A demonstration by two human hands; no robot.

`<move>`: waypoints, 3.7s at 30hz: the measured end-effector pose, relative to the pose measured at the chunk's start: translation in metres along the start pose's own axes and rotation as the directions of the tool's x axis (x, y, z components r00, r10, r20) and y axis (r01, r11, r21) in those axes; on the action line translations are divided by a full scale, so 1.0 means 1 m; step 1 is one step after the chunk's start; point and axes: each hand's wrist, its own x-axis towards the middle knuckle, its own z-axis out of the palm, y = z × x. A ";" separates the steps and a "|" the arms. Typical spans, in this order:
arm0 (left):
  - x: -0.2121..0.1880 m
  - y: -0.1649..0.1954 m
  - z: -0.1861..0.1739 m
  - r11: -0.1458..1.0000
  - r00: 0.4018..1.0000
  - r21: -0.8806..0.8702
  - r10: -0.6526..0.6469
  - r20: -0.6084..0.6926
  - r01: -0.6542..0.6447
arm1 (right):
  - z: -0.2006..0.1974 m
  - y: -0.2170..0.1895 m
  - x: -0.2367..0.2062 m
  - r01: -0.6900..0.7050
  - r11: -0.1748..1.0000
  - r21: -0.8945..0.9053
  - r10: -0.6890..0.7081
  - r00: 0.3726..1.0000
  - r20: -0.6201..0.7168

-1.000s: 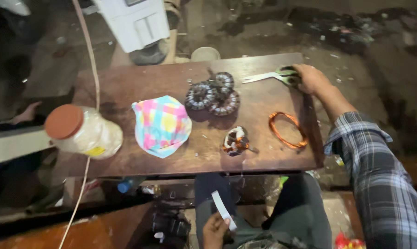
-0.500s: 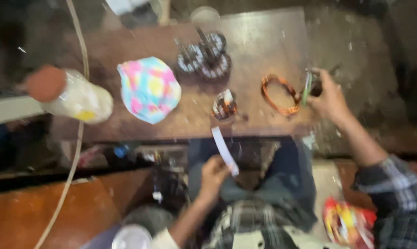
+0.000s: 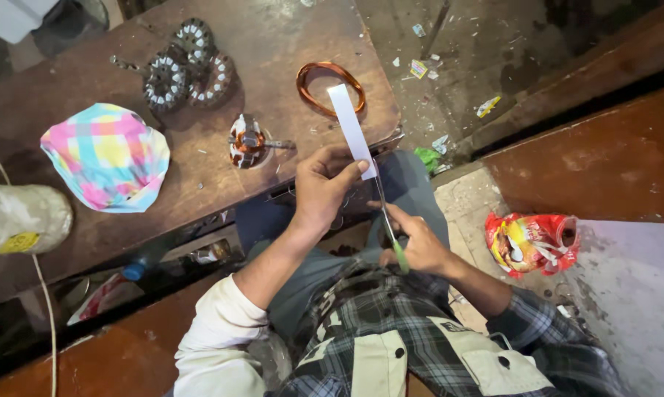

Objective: The person cuts small white paper pieces with scissors and inserts them into the slots of a motor armature. Then the person winds copper wire around the armature core by hand, repeatedly wrapping and adjusting the coil.

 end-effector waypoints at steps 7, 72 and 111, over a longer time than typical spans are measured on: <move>0.003 -0.010 0.004 1.000 1.000 0.020 0.003 0.006 -0.003 | -0.006 0.003 0.001 -0.102 0.992 0.068 0.103 0.995 -0.014; -0.002 0.002 -0.008 0.998 0.987 -0.059 0.041 0.157 -0.032 | 0.005 0.003 -0.009 -0.018 0.999 -0.032 0.015 0.994 -0.111; 0.050 0.007 -0.028 0.455 0.620 0.603 0.780 0.085 -0.656 | -0.017 -0.038 0.144 0.226 0.828 0.513 0.031 0.896 -0.443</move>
